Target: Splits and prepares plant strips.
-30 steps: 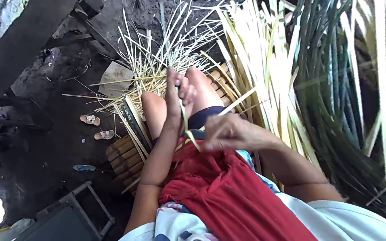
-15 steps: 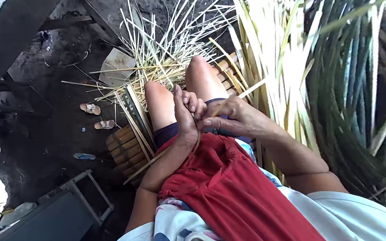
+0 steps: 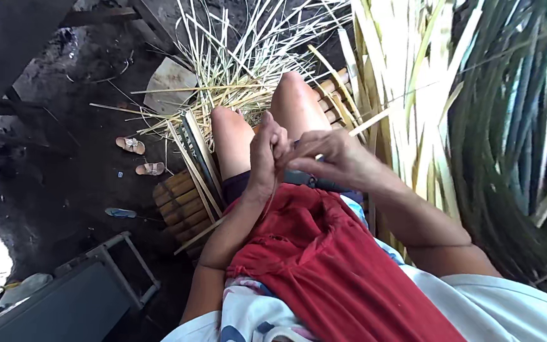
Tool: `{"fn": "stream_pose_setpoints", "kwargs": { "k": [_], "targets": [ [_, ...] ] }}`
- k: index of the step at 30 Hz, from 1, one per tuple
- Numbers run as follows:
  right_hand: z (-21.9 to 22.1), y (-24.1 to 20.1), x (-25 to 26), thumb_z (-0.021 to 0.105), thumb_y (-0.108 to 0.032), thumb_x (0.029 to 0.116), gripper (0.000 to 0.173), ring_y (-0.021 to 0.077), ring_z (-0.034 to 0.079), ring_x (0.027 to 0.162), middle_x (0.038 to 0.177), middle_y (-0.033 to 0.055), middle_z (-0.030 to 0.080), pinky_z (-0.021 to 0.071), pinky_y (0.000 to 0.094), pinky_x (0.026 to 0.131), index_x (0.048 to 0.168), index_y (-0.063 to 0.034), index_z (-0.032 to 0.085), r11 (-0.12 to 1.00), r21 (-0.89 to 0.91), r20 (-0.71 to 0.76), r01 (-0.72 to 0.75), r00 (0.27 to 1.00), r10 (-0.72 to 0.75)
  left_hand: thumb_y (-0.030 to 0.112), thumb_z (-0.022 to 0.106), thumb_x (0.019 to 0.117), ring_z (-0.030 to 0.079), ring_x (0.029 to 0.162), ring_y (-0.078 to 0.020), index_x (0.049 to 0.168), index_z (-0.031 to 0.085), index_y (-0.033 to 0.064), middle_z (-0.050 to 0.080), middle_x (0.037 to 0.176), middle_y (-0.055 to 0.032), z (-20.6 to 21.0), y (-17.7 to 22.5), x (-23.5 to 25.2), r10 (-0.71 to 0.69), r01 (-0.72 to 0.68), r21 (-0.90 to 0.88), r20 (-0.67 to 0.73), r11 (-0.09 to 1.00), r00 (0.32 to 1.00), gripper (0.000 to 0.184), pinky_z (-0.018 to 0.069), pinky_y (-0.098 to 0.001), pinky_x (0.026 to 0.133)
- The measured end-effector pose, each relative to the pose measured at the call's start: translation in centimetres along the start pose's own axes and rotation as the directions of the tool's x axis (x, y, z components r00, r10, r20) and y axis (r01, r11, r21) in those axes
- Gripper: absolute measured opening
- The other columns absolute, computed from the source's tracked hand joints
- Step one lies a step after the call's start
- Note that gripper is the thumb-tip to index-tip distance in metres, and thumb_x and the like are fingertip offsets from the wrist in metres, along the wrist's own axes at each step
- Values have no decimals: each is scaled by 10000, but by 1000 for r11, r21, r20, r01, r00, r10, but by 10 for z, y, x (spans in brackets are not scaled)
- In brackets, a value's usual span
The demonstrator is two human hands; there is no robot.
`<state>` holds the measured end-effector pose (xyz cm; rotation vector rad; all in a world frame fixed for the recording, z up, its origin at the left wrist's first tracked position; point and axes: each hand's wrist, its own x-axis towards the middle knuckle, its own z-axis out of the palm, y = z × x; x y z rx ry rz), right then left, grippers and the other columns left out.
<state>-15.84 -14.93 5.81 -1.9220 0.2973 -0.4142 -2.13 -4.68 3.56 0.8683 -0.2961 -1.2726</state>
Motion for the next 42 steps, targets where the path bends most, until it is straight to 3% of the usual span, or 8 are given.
{"fn": "stream_pose_setpoints", "kwargs": {
  "k": [6, 10, 13, 17, 22, 29, 38, 42],
  "targets": [
    [9, 14, -42, 588, -288, 1029, 335, -13, 580, 748, 774, -32, 661, 452, 174, 658, 920, -41, 787, 856, 512, 570, -66, 772, -281, 513, 185, 1106, 394, 373, -28, 631, 440, 205, 387, 458, 93, -39, 38, 33, 197, -295, -318, -307, 901, 931, 620, 369, -177, 408],
    [-26, 15, -12, 552, -375, 1044, 322, -52, 605, 794, 827, -152, 667, 506, 153, 705, 884, -189, 762, 916, 380, 196, -124, 979, 52, 667, 350, 1023, 384, 388, -34, 715, 495, 194, 390, 506, 63, -38, 4, -25, -24, 36, -98, 116, 995, 993, 583, 337, -172, 383],
    [-32, 12, 13, 522, -299, 1053, 289, -58, 610, 865, 920, -150, 681, 516, 166, 776, 971, -163, 762, 964, 266, -3, -23, 1000, 24, 559, 466, 1043, 355, 392, -44, 642, 469, 197, 370, 503, 58, -24, -15, -40, -50, 59, -111, 80, 992, 996, 540, 317, -172, 390],
    [10, -4, 9, 627, -277, 1009, 250, 29, 650, 819, 895, -37, 694, 570, 226, 746, 924, -100, 781, 999, 40, 161, 1, 987, -7, 596, 297, 1070, 283, 355, -58, 681, 418, 179, 309, 492, 41, -8, -8, -28, 56, -83, -220, -128, 972, 990, 583, 274, -175, 357],
    [13, 8, -38, 639, -293, 1006, 290, 21, 607, 786, 802, -18, 691, 479, 216, 730, 905, -73, 797, 920, 388, 598, -57, 775, -204, 518, 163, 1104, 376, 360, -36, 583, 405, 226, 368, 436, 96, -45, 27, 9, 150, -300, -256, -477, 919, 866, 645, 357, -186, 403],
    [-15, -4, 7, 568, -227, 1031, 260, -13, 617, 819, 876, -83, 667, 530, 164, 747, 939, -91, 769, 980, 181, 41, -79, 997, 73, 549, 445, 1053, 382, 411, -26, 684, 513, 216, 413, 520, 78, -34, -10, -38, -62, 62, -4, 14, 998, 998, 501, 348, -171, 411],
    [13, 20, -26, 583, -286, 1029, 326, -13, 611, 774, 794, -54, 683, 495, 177, 696, 907, -62, 785, 900, 431, 557, -59, 802, -214, 499, 161, 1109, 384, 359, -23, 637, 452, 226, 397, 454, 106, -43, 37, -1, 219, -317, -191, -409, 929, 886, 618, 366, -172, 395],
    [-1, 17, -17, 586, -310, 1029, 325, -3, 600, 710, 790, -74, 667, 522, 187, 637, 853, -104, 765, 941, 307, 270, -141, 961, 56, 666, 321, 1028, 457, 469, -40, 904, 574, 199, 453, 576, 58, -49, 0, -49, 4, -4, 13, -18, 1000, 1000, 546, 413, -189, 461]
  ]
}}
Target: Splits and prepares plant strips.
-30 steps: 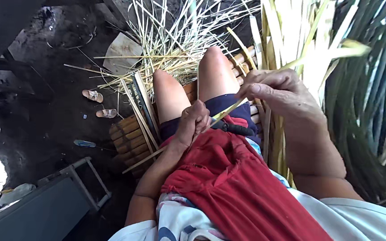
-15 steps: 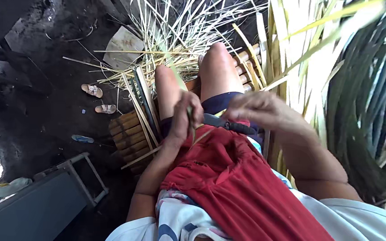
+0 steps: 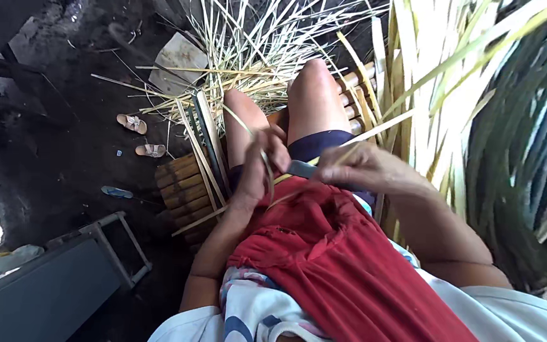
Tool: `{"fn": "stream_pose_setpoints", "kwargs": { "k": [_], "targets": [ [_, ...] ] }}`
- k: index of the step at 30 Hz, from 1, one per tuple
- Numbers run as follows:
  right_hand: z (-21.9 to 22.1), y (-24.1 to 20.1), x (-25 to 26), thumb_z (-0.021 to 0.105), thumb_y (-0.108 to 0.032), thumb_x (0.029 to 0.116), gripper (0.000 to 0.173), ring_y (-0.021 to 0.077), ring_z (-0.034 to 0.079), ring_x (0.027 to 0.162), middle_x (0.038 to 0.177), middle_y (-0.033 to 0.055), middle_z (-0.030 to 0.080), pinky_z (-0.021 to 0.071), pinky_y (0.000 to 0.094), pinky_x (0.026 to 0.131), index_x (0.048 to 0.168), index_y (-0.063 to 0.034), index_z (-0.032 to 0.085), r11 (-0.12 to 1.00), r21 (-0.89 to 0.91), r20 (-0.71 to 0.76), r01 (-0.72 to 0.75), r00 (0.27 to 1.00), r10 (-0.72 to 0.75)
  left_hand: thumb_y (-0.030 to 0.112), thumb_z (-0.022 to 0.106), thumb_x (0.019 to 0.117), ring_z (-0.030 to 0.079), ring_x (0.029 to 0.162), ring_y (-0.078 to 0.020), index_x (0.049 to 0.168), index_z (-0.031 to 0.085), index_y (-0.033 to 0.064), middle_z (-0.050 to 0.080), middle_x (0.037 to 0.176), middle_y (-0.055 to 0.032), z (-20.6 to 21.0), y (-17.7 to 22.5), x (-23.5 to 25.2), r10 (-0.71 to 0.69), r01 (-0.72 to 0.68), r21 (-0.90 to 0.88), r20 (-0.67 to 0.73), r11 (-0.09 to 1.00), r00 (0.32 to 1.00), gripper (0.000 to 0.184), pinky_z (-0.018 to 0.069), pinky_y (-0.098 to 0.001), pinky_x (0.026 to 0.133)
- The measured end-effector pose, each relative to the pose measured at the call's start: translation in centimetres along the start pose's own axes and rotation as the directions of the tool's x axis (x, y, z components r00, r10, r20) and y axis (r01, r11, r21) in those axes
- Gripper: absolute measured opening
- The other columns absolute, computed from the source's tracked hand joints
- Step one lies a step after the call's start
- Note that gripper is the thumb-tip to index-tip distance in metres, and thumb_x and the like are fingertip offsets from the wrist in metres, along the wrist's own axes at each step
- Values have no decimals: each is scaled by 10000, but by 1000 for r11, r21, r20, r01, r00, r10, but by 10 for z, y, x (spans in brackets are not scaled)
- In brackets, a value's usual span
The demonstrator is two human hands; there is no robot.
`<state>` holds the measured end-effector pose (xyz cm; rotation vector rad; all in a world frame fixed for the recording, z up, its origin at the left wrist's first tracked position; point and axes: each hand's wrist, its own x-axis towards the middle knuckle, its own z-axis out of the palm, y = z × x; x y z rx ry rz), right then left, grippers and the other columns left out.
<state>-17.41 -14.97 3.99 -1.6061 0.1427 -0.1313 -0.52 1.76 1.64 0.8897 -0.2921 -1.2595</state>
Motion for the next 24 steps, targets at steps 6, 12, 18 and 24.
{"fn": "stream_pose_setpoints", "kwargs": {
  "k": [6, 12, 18, 24],
  "targets": [
    [1, -22, 65, 585, -245, 1028, 276, -38, 639, 873, 924, -37, 717, 531, 165, 812, 972, -60, 782, 961, -227, -70, 157, 982, -177, 522, 331, 1091, 361, 430, -13, 709, 453, 214, 391, 552, 76, 35, 16, 19, 160, -151, 72, -146, 986, 976, 506, 317, -141, 412],
    [-17, -40, 49, 480, -252, 1061, 349, 2, 590, 750, 789, -76, 630, 504, 188, 690, 826, -107, 693, 981, -35, 3, 190, 982, -190, 423, 77, 1118, 433, 384, -19, 726, 487, 203, 447, 468, 101, -15, 112, 50, 528, -616, -102, -419, 781, 739, 609, 414, -177, 425],
    [-58, -1, -35, 516, -444, 1046, 428, 99, 661, 728, 775, -50, 688, 561, 275, 667, 761, -191, 709, 990, 139, -30, 26, 999, -22, 415, 78, 1122, 425, 361, -29, 714, 488, 196, 454, 459, 86, -102, 116, -25, 558, -618, 153, -632, 771, 538, 618, 394, -177, 391],
    [-78, 11, -121, 527, -509, 1033, 427, 129, 684, 706, 722, -67, 675, 595, 320, 710, 751, -236, 693, 968, 207, -267, -141, 944, 195, 509, 186, 1108, 323, 361, -2, 781, 477, 213, 349, 488, 108, -113, 49, -91, 326, -323, 111, -571, 940, 754, 529, 326, -134, 383]
  ]
}}
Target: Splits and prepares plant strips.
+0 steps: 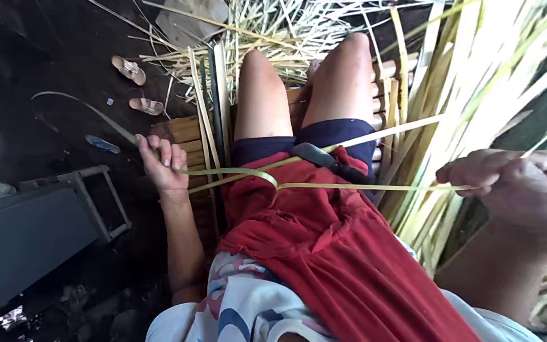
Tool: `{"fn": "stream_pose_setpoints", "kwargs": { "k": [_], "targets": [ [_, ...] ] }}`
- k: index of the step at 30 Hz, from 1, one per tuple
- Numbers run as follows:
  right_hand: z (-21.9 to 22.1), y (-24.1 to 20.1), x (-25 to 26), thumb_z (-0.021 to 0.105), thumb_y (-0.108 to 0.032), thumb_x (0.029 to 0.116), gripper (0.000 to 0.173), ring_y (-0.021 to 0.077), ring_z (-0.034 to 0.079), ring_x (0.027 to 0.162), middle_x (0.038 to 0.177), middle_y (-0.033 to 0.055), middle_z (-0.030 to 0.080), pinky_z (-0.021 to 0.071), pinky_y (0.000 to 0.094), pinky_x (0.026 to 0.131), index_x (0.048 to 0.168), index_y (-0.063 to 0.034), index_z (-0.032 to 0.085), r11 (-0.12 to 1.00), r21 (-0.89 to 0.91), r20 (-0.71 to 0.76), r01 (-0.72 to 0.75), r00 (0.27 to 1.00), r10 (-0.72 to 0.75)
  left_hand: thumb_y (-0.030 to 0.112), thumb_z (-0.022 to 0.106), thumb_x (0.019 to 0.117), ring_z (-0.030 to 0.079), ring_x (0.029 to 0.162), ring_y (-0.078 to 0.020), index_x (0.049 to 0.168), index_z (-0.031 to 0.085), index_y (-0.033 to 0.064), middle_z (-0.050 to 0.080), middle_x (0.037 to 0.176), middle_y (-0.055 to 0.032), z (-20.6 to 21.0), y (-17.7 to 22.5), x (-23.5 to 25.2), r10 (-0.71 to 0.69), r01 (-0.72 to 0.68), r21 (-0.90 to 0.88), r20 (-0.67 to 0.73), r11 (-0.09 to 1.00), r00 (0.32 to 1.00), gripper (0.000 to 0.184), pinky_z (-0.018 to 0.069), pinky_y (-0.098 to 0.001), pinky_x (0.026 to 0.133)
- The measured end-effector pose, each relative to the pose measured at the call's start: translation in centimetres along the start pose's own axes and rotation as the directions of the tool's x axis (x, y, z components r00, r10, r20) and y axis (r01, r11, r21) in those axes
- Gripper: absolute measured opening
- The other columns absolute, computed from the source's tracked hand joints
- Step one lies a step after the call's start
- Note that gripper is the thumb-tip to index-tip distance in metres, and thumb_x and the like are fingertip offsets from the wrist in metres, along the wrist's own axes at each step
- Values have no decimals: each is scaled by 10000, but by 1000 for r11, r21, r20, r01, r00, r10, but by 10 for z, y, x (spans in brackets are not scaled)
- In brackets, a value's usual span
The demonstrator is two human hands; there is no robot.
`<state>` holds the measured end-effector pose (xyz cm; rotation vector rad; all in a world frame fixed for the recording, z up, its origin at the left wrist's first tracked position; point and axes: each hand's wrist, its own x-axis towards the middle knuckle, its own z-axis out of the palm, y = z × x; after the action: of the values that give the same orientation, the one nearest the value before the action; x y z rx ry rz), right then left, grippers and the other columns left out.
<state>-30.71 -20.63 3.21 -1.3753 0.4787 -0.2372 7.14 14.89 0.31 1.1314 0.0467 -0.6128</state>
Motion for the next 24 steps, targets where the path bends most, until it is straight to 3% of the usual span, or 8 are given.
{"fn": "stream_pose_setpoints", "kwargs": {
  "k": [4, 8, 12, 16, 18, 20, 22, 24],
  "targets": [
    [-20, 5, -43, 511, -519, 1037, 420, 91, 683, 752, 747, -98, 686, 578, 297, 779, 789, -249, 717, 997, -46, 8, -63, 998, 63, 504, 153, 1110, 345, 363, 24, 784, 493, 236, 377, 483, 138, -45, -2, 0, -44, 56, 90, -131, 994, 990, 542, 337, -121, 391],
    [-44, 6, -67, 521, -494, 1038, 398, 80, 680, 741, 762, -102, 695, 576, 286, 757, 802, -247, 726, 990, -101, -67, -100, 993, 93, 508, 144, 1109, 370, 358, 19, 777, 517, 248, 407, 475, 143, -80, 3, -8, -51, 79, 147, -186, 986, 981, 563, 357, -138, 381],
    [-71, -2, -59, 509, -499, 1036, 400, 56, 644, 661, 685, -131, 640, 582, 283, 701, 729, -295, 665, 979, -102, -294, -176, 946, 139, 557, 217, 1091, 316, 352, -20, 801, 513, 237, 341, 496, 109, -110, -6, -27, -64, 90, 217, -124, 972, 990, 525, 341, -175, 368],
    [-114, -31, -19, 447, -322, 1086, 311, 42, 636, 689, 723, -128, 610, 598, 277, 744, 854, -241, 637, 984, -95, -504, -150, 860, 82, 542, 240, 1092, 346, 352, -26, 840, 534, 226, 358, 492, 109, -134, -11, -27, -5, 79, 289, -247, 954, 969, 500, 374, -196, 371],
    [-76, -73, 49, 437, -301, 1083, 326, -14, 619, 644, 683, -173, 616, 584, 222, 687, 811, -273, 613, 950, -240, -494, -199, 868, 58, 553, 177, 1089, 358, 366, -10, 1102, 597, 240, 378, 506, 125, -140, 9, -13, 73, 22, 302, -299, 953, 952, 524, 383, -188, 380],
    [-26, -108, 130, 434, -234, 1065, 322, -75, 575, 585, 653, -222, 604, 536, 144, 600, 786, -302, 580, 913, -385, -380, -132, 924, -26, 580, 84, 1072, 371, 393, -6, 1343, 576, 262, 416, 536, 132, -138, 48, 9, 182, -97, 312, -255, 945, 950, 646, 384, -184, 396],
    [43, -141, 199, 463, -147, 1057, 268, -64, 518, 552, 637, -186, 552, 496, 147, 590, 821, -210, 575, 918, -393, -330, -50, 940, -90, 483, 156, 1109, 418, 424, -4, 1315, 589, 229, 476, 572, 122, -135, 92, 29, 284, -221, 317, -166, 922, 944, 543, 415, -181, 421],
    [96, -160, 255, 492, -89, 1060, 244, -9, 529, 534, 634, -86, 564, 507, 180, 557, 842, -77, 600, 947, -312, -230, 73, 962, -150, 270, 259, 1132, 479, 454, -24, 1115, 579, 132, 501, 604, 92, -94, 137, 40, 363, -341, 402, 21, 850, 931, 349, 456, -184, 440]
  ]
}}
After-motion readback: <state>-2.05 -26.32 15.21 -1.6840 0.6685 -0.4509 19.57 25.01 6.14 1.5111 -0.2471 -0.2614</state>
